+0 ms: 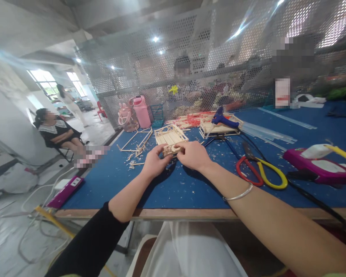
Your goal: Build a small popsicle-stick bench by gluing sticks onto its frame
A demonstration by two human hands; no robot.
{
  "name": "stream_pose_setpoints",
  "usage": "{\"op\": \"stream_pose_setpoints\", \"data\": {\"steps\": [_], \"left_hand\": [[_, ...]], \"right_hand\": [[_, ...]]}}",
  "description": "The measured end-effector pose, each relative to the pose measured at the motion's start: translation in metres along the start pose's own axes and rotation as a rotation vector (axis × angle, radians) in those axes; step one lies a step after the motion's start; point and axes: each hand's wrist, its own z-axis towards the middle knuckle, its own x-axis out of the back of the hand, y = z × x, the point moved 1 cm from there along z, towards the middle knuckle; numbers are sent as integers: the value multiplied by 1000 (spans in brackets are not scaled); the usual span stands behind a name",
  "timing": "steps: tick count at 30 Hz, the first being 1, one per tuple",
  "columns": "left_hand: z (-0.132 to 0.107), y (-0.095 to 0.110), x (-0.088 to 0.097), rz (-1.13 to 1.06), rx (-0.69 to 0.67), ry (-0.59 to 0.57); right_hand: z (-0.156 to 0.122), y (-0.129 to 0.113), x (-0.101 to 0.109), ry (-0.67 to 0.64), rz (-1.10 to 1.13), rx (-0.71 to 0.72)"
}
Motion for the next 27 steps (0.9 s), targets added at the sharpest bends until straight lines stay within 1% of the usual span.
{"op": "stream_pose_setpoints", "data": {"steps": [4, 6, 8, 10, 11, 13, 14, 15, 16, 17, 19, 21, 24, 27], "left_hand": [[0, 0, 0, -228, 29, 5], [2, 4, 5, -285, 32, 46], [5, 9, 13, -298, 33, 180], [8, 13, 25, -296, 58, 386], [9, 14, 32, -292, 79, 503], [11, 15, 46, -268, 124, 719], [11, 15, 52, -247, 141, 803], [11, 15, 57, -221, 150, 861], [11, 15, 62, -194, 155, 892], [10, 14, 66, -168, 162, 901], [9, 12, 70, -118, 185, 869], [6, 11, 70, -59, 212, 809], [3, 11, 67, 66, 263, 710], [1, 17, 63, 140, 287, 636]], "right_hand": [[1, 0, 0, 5, 34, 2], [1, 1, 0, -13, 41, 5], [1, 2, 0, -7, 79, 16], [0, 3, 1, 55, 175, 45], [0, 4, 2, 111, 247, 65], [0, 7, 5, 265, 414, 97], [1, 10, 8, 349, 498, 103], [3, 12, 10, 433, 572, 97], [5, 16, 13, 516, 632, 79], [7, 20, 16, 599, 671, 52], [13, 29, 22, 733, 695, -23], [18, 40, 26, 781, 707, -112], [24, 53, 25, 708, 789, -202], [27, 56, 23, 629, 873, -228]]}}
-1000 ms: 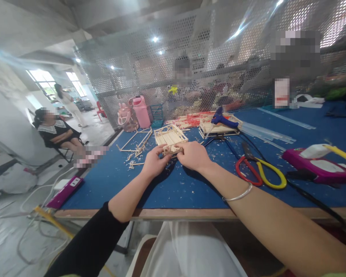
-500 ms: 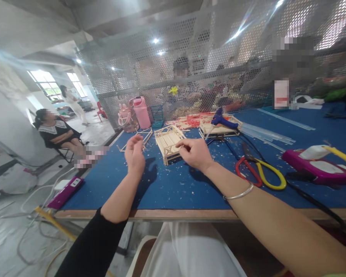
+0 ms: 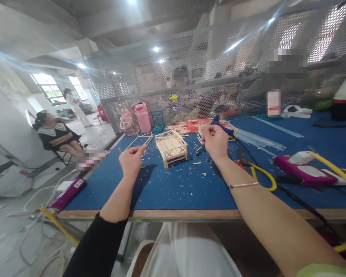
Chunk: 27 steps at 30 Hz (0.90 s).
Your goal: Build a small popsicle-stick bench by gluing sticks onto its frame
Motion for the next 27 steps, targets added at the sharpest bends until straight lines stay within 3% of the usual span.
{"op": "stream_pose_setpoints", "data": {"steps": [3, 6, 10, 12, 14, 17, 21, 27], "left_hand": [[-13, 10, 0, -107, 3, -27], [-42, 21, 2, -333, 10, -85], [-98, 24, 8, -590, 125, -227], [-122, 23, 12, -624, 154, -371], [-137, 21, 15, -562, 149, -424], [-142, 20, 14, -485, 180, -354], [-137, 23, 9, -385, 239, -232], [-127, 32, 9, -115, -86, -244]], "right_hand": [[-4, -11, -4, -76, 57, -62], [-28, -36, -7, -213, 127, -103], [-98, -59, -12, -524, 211, -191], [-134, -60, -15, -572, 278, -259], [-160, -55, -17, -586, 269, -255], [-173, -48, -20, -540, 259, -243], [-168, -42, -19, -539, 348, -350], [-166, -38, -16, -512, 437, -440]]}}
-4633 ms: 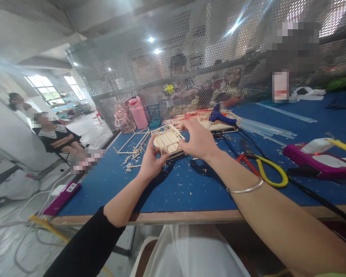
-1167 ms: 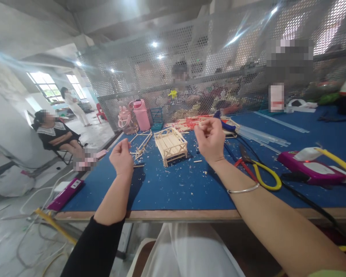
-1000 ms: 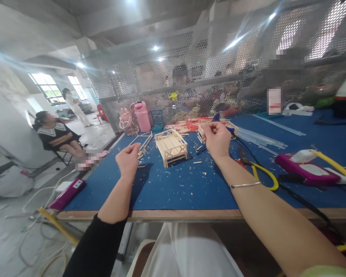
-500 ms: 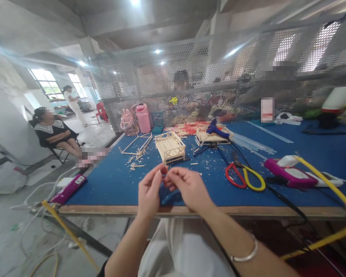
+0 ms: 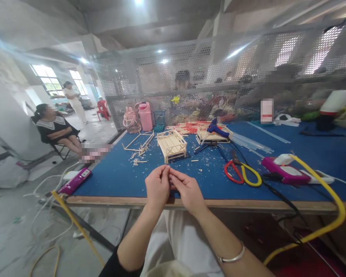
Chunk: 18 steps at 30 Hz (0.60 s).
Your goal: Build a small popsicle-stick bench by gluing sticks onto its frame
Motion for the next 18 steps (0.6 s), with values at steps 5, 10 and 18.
{"op": "stream_pose_setpoints", "data": {"steps": [5, 10, 18], "left_hand": [[10, -3, 0, -68, 117, -48], [14, -11, 3, -282, 289, -65], [24, -14, 11, -421, 348, -62]], "right_hand": [[0, 2, 2, -21, 121, -69], [1, 3, 5, 13, 238, -86], [2, 0, 2, 83, 283, -96]]}}
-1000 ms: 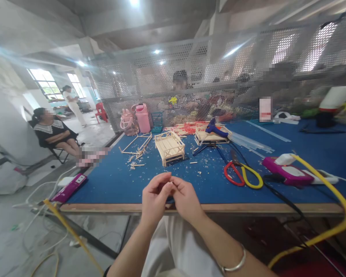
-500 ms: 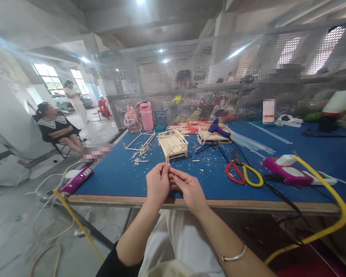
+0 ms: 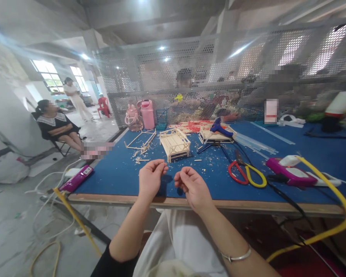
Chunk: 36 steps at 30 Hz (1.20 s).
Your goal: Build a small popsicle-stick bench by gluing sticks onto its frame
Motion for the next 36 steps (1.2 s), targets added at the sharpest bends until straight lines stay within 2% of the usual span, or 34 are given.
{"op": "stream_pose_setpoints", "data": {"steps": [8, 12, 17, 21, 23, 26, 29, 33, 36], "left_hand": [[-6, -6, -4, -236, 8, -205], [-19, -6, -9, -190, -170, -297], [-33, -13, -11, -24, -387, -365], [-36, -19, -6, 157, -505, -337], [-37, -21, -1, 253, -530, -277], [-37, -20, 8, 333, -484, -200], [-38, -13, 16, 428, -414, -174], [-34, 8, 23, 509, -416, -237], [-24, 29, 31, 538, -438, -189]], "right_hand": [[-1, -2, -4, 26, -116, 52], [5, -3, -7, 13, -151, 32], [9, -3, -7, -17, -163, -28], [5, -7, -8, -75, -226, -83], [3, -9, -9, -111, -327, -88], [0, -10, -9, -148, -497, -58], [0, -14, -8, -198, -780, 94], [7, -28, -1, -185, -1301, 283], [16, -44, 8, -202, -1605, 282]]}}
